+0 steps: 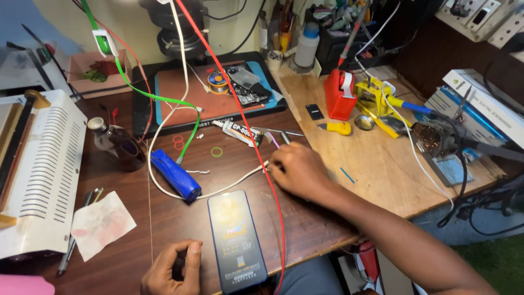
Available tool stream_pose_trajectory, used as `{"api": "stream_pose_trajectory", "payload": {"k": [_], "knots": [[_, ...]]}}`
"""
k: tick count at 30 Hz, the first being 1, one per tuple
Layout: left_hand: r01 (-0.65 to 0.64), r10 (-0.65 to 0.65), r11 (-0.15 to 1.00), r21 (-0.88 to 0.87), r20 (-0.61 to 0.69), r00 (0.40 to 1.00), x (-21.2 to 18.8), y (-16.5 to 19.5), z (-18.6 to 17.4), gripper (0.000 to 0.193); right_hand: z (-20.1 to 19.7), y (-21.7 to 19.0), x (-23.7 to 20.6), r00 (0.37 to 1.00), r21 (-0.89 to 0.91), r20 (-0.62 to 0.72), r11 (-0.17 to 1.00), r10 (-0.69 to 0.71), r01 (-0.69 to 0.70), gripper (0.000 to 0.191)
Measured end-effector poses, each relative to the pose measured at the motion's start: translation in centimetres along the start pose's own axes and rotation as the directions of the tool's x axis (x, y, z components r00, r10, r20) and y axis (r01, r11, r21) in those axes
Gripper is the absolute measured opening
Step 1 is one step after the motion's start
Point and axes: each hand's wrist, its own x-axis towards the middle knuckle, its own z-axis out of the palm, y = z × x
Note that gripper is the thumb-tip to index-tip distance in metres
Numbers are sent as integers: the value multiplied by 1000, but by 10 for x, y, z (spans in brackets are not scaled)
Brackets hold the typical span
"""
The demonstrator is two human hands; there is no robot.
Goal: The person aligns and snaps a blue back cover onto a smartphone chassis, then presses the edges to secure it. They rotate the device to check the fit and then place it on the workbench.
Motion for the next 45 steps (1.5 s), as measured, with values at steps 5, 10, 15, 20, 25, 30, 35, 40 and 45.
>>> {"api": "stream_pose_trajectory", "payload": {"k": [5, 10, 15, 20, 25, 30, 35, 40, 45], "knots": [[-18, 18, 1000, 12, 21, 1000, -2, -3, -1, 9, -27, 25, 19, 969, 147, 39, 957, 245, -248, 14], [22, -23, 1000, 17, 71, 997, 1, 7, -4, 9, -18, 5, 14, 994, 60, 86, 997, -62, 57, 23], [-12, 12, 1000, -2, 54, 998, 0, 14, -7, 10, -1, -12, 15, 981, -42, 109, 985, -162, 167, 34], [13, -15, 999, 35, 66, 998, 1, 9, -6, 10, 3, -5, 16, 974, 4, 86, 978, -209, 210, 24], [70, -70, 998, 8, 57, 996, 0, -7, 4, 11, -20, 52, 56, 978, 262, -170, 962, 124, -77, 12], [-1, 3, 999, -49, 42, 999, -4, -40, 15, 14, -34, 126, 143, 884, 69, -457, 995, 100, -77, 14], [-55, 55, 998, -36, 1, 998, -4, -70, 25, 16, -46, 168, 200, 848, -212, -529, 967, 8, -142, 21], [19, -20, 998, -59, -12, 1000, -10, -79, 28, 16, -66, 189, 208, 907, -256, -367, 915, 206, -312, 41], [-56, 55, 995, -88, -21, 998, -12, -77, 28, 15, -83, 192, 199, 925, -288, -228, 887, 302, -361, 53]]}}
